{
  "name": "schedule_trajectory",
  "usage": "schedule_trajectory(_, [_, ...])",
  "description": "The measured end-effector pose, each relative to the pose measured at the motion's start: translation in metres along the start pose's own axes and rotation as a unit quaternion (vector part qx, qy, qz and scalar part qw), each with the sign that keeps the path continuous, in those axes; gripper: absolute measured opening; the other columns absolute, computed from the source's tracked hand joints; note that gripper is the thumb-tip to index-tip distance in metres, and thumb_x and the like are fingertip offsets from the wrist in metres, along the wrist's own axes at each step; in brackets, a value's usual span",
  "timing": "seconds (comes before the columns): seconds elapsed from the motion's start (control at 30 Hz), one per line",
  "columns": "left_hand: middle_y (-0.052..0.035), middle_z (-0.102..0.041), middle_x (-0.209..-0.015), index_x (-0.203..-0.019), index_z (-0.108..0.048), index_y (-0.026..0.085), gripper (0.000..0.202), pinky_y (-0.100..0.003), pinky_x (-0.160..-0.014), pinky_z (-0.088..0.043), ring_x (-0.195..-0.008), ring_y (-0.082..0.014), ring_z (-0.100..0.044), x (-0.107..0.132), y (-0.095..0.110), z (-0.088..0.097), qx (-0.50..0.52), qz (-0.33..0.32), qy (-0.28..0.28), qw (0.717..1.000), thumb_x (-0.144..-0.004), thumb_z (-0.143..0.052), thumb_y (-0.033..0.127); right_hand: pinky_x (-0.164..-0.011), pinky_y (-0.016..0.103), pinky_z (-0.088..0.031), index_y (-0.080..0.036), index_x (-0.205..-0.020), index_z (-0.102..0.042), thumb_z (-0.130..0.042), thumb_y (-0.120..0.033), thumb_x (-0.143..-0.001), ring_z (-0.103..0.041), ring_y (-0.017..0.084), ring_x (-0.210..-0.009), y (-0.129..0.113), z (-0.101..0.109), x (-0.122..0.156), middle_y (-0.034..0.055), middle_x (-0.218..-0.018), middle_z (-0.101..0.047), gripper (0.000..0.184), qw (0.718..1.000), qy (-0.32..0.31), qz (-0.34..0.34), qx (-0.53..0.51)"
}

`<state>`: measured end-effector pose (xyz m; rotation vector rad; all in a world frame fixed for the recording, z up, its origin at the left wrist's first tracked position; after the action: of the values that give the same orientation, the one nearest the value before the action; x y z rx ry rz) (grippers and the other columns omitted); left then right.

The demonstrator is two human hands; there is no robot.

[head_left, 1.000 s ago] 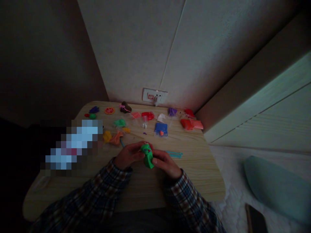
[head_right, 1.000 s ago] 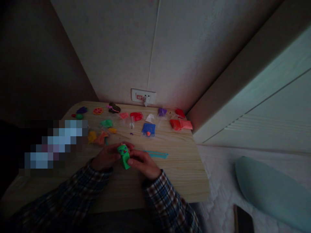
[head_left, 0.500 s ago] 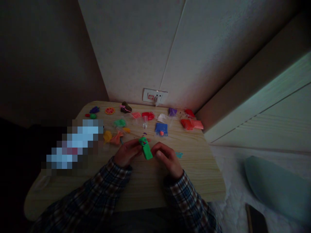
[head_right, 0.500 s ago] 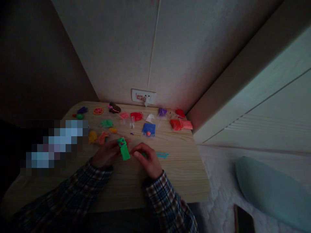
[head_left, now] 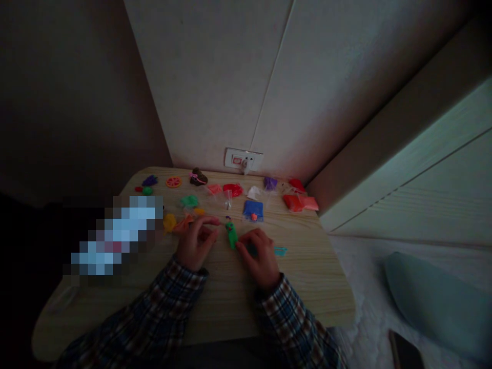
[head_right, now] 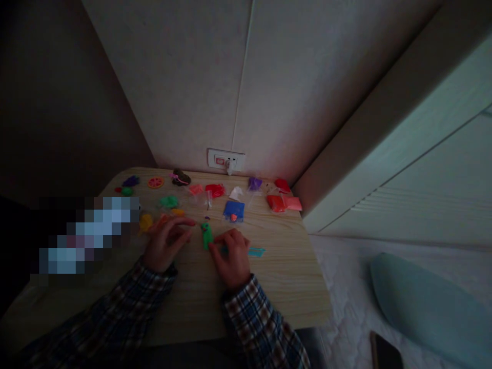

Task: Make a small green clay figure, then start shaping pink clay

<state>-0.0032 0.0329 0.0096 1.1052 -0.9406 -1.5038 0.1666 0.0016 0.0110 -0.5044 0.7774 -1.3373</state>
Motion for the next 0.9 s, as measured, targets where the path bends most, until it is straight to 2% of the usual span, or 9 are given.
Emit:
schedule_trajectory(0.13, [-0.0044,-0.062,-0.08,-0.085,-0.059,0.014,0.013,-0.021,-0.051,-0.045,-0.058,-0.0107,-0.054,0.003,0.005,0.006,-0.151,-0.1,0.007,0.983,-0.08,-0.051,0.024,-0.08,0.036,-0.027,-0.019,-0.077,-0.062,-0.058,-0.027,-0.08,-0.051,0.019,-0.087,-0.004,-0.002,0.004,0.0028,-0.084,-0.056,0.01,0.998,-0.015,-0.012,0.054])
schedule_trajectory(0.33, [-0.0025,-0.055,-0.059,-0.067,-0.059,0.015,0.018,-0.029,-0.06,-0.044,-0.061,-0.0164,-0.052,0.012,0.01,-0.001,-0.304,-0.201,-0.015,0.931,-0.08,-0.054,0.027,-0.081,0.036,-0.023,-0.019,-0.074,-0.06,-0.055,-0.029,-0.082,-0.049,0.018,-0.086,-0.007,-0.003,0.006,0.0018,-0.082,-0.053,0.014,0.995,-0.013,-0.012,0.098])
schedule_trajectory(0.5, [-0.0035,-0.055,-0.06,-0.07,-0.062,0.016,0.02,-0.031,-0.057,-0.043,-0.061,-0.0195,-0.051,0.017,0.011,-0.01,-0.346,-0.231,-0.042,0.908,-0.075,-0.061,0.035,-0.081,0.036,-0.023,-0.017,-0.073,-0.059,-0.057,-0.025,-0.08,-0.048,0.018,-0.085,-0.007,-0.003,0.007,0.0015,-0.082,-0.052,0.011,0.994,-0.029,-0.015,0.107])
schedule_trajectory(0.63, [-0.0053,-0.058,-0.065,-0.073,-0.063,0.016,0.016,-0.033,-0.059,-0.044,-0.066,-0.0221,-0.052,0.02,0.006,-0.013,-0.375,-0.238,-0.048,0.895,-0.071,-0.065,0.032,-0.079,0.036,-0.024,-0.017,-0.072,-0.057,-0.052,-0.021,-0.082,-0.047,0.018,-0.084,-0.01,-0.004,0.008,0.0019,-0.081,-0.052,0.012,0.992,-0.05,0.011,0.116])
schedule_trajectory(0.77, [-0.0051,-0.06,-0.069,-0.074,-0.062,0.018,0.008,-0.035,-0.063,-0.046,-0.07,-0.0228,-0.054,0.021,0.002,-0.014,-0.39,-0.236,-0.059,0.888,-0.074,-0.06,0.026,-0.081,0.037,-0.025,-0.017,-0.074,-0.057,-0.048,-0.019,-0.084,-0.047,0.019,-0.086,-0.011,-0.006,0.009,0.0032,-0.084,-0.053,0.013,0.989,-0.08,0.018,0.122])
schedule_trajectory(0.9, [-0.0051,-0.059,-0.067,-0.07,-0.06,0.018,0.013,-0.034,-0.061,-0.046,-0.067,-0.0225,-0.053,0.022,0.001,-0.014,-0.385,-0.224,-0.069,0.893,-0.078,-0.053,0.025,-0.081,0.039,-0.025,-0.018,-0.075,-0.056,-0.046,-0.017,-0.084,-0.046,0.02,-0.087,-0.01,-0.009,0.009,0.0036,-0.085,-0.053,0.013,0.988,-0.089,0.017,0.123])
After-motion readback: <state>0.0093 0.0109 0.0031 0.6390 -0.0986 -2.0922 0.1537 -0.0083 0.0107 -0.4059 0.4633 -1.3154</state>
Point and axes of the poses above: each hand's wrist, its own x-axis away from the middle knuckle, its own z-axis out of the back of the hand, y = z × x, the point moved 2 cm from there along -x, towards the middle knuckle
